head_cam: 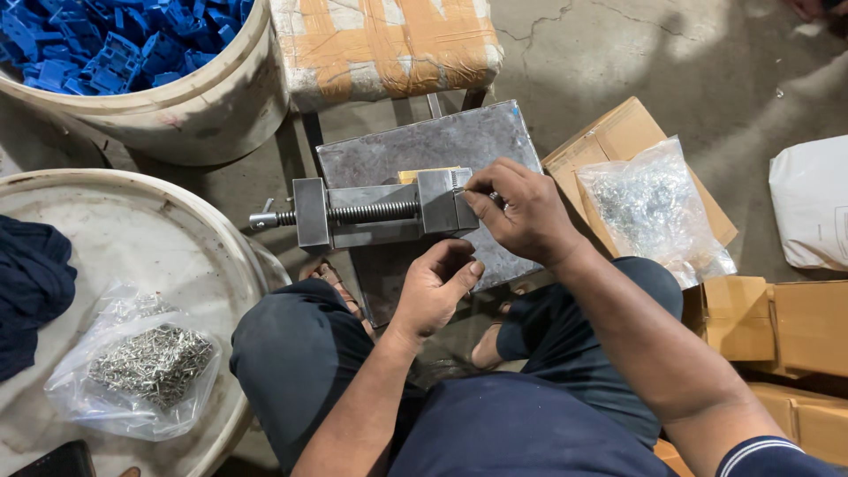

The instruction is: The person sits on the floor and repeatedly picks up small metal fasteners from a plastic bag. They place each fastener into a metal jig, tighten the screw mechanism to secure it, and then remove the fastener to place it on a metal plate. The process is repeated continuously.

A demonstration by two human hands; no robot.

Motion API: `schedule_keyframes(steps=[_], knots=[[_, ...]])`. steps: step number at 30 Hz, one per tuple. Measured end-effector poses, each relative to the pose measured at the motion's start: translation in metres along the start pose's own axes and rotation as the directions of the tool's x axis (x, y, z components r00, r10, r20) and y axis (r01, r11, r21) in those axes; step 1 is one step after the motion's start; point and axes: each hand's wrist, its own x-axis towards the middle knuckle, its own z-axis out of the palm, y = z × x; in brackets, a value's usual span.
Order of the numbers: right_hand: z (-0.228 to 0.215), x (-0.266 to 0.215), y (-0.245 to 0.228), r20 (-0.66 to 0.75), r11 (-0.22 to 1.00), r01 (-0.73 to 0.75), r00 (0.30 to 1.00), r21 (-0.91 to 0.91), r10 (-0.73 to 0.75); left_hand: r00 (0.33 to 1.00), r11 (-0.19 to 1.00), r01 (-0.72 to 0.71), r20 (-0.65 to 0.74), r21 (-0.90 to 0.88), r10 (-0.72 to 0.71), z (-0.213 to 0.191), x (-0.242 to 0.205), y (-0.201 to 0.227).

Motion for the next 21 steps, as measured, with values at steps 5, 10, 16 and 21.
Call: schedule_keyframes(steps=[5,10,16,21], knots=[[-0.001,0.002,0.000,0.018,0.999,0.002,1.000,-0.034,-0.001,1.000,1.000,0.010,-0.004,-0.010,-0.010,0.000,0.001,-0.002],[0.000,0.004,-0.003,0.021,0.999,-0.007,1.000,-0.035,0.008,1.000,1.000,0.010,-0.005,0.005,-0.010,-0.002,0.001,-0.002],[0.001,-0.003,0.000,0.004,0.999,0.003,1.000,-0.043,-0.002,0.999,0.999,0.039,-0.008,0.007,-0.039,0.001,-0.001,0.001],[-0.007,-0.035,0.023,-0.071,0.969,-0.238,0.967,0.067,0.243,0.998,0.984,-0.057,0.005,0.167,0.056,0.002,-0.002,0.015]])
